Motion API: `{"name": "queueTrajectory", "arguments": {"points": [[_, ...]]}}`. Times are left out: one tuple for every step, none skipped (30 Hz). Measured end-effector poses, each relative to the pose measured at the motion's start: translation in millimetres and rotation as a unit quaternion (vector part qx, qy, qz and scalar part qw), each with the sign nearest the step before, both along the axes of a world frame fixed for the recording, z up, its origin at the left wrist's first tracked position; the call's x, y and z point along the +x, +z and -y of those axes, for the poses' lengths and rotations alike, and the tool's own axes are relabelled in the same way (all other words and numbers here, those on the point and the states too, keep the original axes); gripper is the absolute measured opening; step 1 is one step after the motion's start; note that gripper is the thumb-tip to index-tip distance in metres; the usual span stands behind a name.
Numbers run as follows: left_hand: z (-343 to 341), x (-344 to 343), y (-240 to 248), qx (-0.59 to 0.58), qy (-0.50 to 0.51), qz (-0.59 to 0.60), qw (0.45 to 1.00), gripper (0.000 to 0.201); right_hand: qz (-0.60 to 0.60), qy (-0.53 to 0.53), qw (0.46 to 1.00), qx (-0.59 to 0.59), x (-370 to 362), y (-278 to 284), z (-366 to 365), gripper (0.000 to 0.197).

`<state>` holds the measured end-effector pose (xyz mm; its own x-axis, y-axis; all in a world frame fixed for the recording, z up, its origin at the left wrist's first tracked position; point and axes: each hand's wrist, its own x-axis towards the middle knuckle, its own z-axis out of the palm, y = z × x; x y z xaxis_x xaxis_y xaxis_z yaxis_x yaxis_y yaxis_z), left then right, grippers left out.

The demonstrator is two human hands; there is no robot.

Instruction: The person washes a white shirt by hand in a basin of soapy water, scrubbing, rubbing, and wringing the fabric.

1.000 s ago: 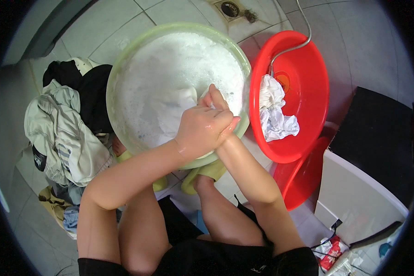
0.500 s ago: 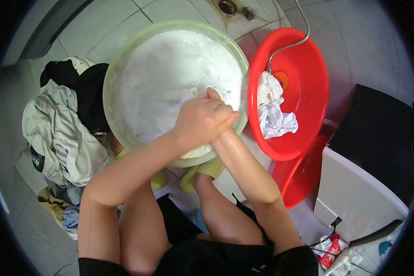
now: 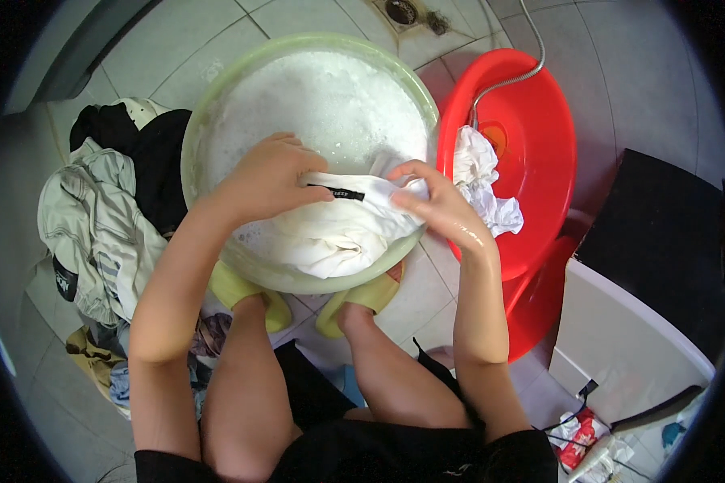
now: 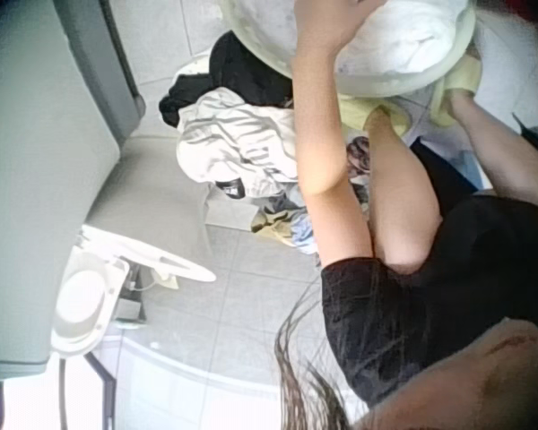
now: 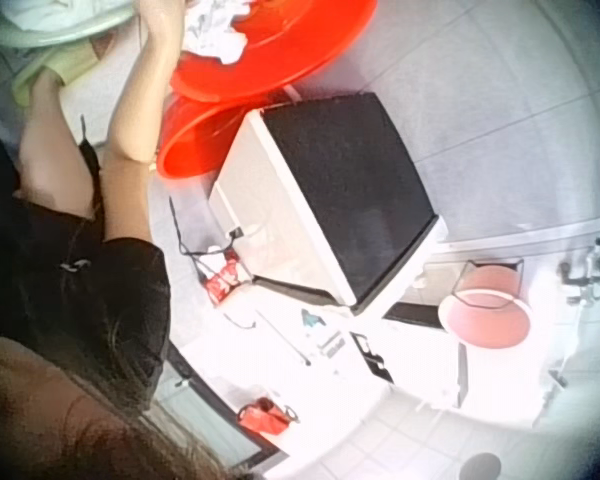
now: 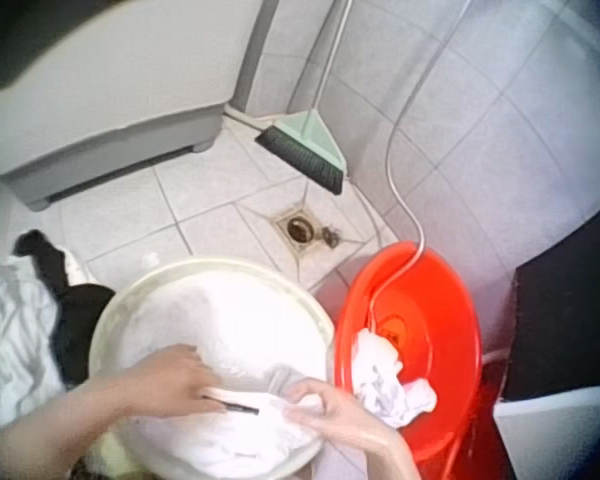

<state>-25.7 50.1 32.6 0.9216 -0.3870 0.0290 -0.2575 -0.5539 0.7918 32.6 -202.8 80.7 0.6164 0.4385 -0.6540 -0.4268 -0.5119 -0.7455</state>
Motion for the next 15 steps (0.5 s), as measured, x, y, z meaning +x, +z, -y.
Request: {"name": "queueTrajectory", "arguments": {"points": [[4.3, 3.5, 13.6, -0.021, 0.001, -0.060, 0.998, 0.024, 0.188, 0.096, 0.977, -0.028, -4.6, -1.1, -1.0, 0.035], [6.9, 5.0, 25.5, -0.039, 0.003, -0.121, 0.992, 0.023, 0.366, 0.190, 0.909, -0.052, -8.6, -1.8, -5.9, 0.037], [11.2, 6.3, 31.6, -0.040, 0.001, -0.120, 0.992, 0.023, 0.416, 0.231, 0.879, -0.035, -7.0, -1.4, -13.2, 0.036], [14.2, 6.2, 35.5, -0.052, -0.005, -0.120, 0.991, 0.023, 0.415, 0.231, 0.879, -0.035, -7.3, -4.3, -18.3, 0.036], [15.7, 6.2, 36.7, -0.065, -0.011, -0.120, 0.991, 0.022, 0.307, 0.210, 0.928, -0.002, -7.6, -6.9, -22.0, 0.032], [13.3, 7.6, 33.9, -0.065, -0.011, -0.121, 0.990, 0.022, 0.193, 0.187, 0.963, 0.030, -7.8, -8.6, -23.3, 0.028], [6.9, 9.6, 30.0, -0.013, -0.010, -0.108, 0.994, 0.022, 0.076, 0.130, 0.988, 0.037, -7.5, -1.1, -24.5, 0.020], [1.2, 11.0, 25.8, 0.039, -0.008, -0.094, 0.995, 0.021, 0.076, 0.130, 0.988, 0.037, -8.7, -4.3, -24.0, 0.020], [-2.2, 10.1, 17.5, 0.039, -0.008, -0.094, 0.995, 0.021, 0.075, 0.063, 0.993, 0.061, -10.8, -10.4, -22.9, 0.017], [-3.1, 9.1, 10.3, 0.022, 0.028, -0.098, 0.995, 0.020, 0.074, -0.005, 0.994, 0.084, -12.3, -13.0, -25.1, 0.013], [-3.0, 7.8, 4.7, 0.005, 0.064, -0.101, 0.993, 0.018, 0.076, -0.093, 0.988, 0.097, -17.3, -11.9, -33.9, 0.014], [3.2, 5.0, 0.2, 0.006, 0.065, -0.101, 0.993, 0.018, 0.076, -0.092, 0.988, 0.098, -17.4, -17.7, -37.7, 0.014], [22.7, 6.5, 6.1, -0.052, 0.134, -0.127, 0.981, 0.017, -0.003, -0.188, 0.978, 0.094, -14.3, -25.2, -35.8, 0.016], [40.3, 3.9, 11.4, -0.102, 0.205, -0.157, 0.961, 0.017, -0.088, -0.278, 0.952, 0.095, -13.1, -33.0, -39.1, 0.019], [60.2, -2.6, 8.1, -0.063, 0.234, -0.108, 0.964, 0.015, -0.114, -0.352, 0.924, 0.094, -14.1, -34.0, -51.6, 0.025]]}}
